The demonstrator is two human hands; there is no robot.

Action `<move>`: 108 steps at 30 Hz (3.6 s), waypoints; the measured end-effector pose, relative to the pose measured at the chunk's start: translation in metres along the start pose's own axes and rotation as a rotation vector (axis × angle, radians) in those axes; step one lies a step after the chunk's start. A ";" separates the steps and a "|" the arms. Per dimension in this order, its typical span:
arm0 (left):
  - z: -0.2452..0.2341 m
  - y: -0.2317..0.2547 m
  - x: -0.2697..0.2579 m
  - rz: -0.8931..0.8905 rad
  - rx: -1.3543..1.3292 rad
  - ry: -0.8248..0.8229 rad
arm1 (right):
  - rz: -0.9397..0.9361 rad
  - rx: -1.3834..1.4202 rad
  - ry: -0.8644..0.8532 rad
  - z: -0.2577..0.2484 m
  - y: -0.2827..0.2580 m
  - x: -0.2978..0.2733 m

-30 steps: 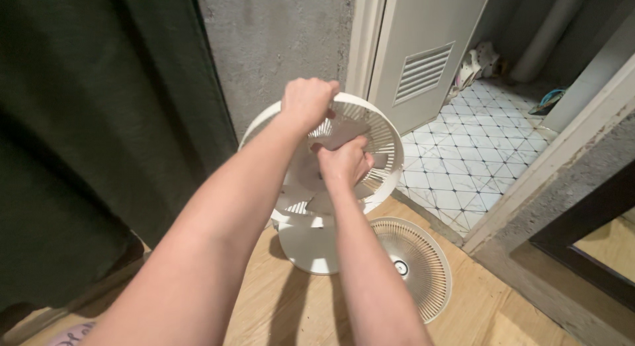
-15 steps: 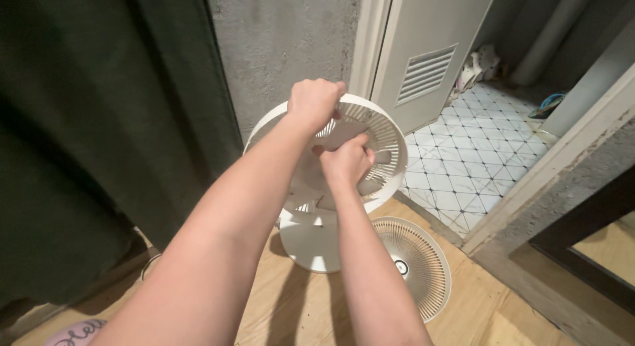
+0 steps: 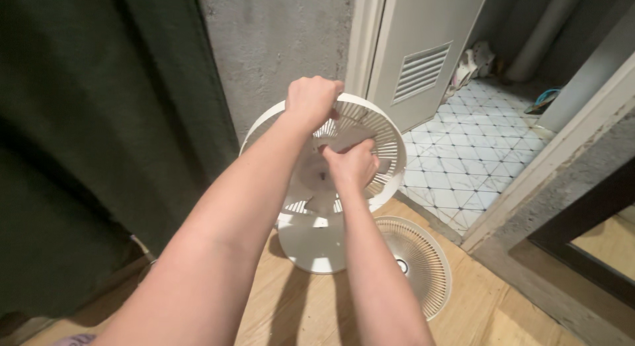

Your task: The person releases the clips on the front grill of a standing fan and removes it. They then unscrew the center locking hub by hand and pull the fan blades off the motor shaft.

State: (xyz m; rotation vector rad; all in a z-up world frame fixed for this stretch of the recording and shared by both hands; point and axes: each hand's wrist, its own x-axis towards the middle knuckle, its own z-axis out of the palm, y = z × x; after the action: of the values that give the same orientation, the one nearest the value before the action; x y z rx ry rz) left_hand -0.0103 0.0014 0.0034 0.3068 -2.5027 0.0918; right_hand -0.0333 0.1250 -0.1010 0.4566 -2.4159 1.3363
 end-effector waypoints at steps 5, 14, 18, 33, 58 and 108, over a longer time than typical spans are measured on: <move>0.001 -0.004 -0.006 -0.030 -0.022 -0.061 | 0.072 -0.057 -0.138 0.010 0.000 0.022; -0.003 -0.004 0.003 0.002 -0.011 -0.048 | -0.103 0.043 0.059 0.010 0.011 0.001; -0.004 -0.006 0.000 0.063 -0.015 -0.054 | -0.278 0.074 -0.019 0.012 0.005 0.010; -0.015 -0.018 0.001 -0.022 -0.033 -0.093 | -0.128 0.170 0.044 0.011 0.015 0.004; -0.003 -0.011 0.007 -0.061 -0.047 -0.043 | -0.224 -0.172 -0.403 0.034 0.114 -0.031; -0.025 0.006 -0.016 -0.064 0.074 -0.109 | -0.379 0.051 -0.053 0.006 0.066 -0.046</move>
State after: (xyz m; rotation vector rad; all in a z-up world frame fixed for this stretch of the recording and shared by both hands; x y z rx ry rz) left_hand 0.0148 0.0141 0.0144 0.4332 -2.5991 0.1450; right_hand -0.0221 0.1589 -0.1734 0.9207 -2.1938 1.2298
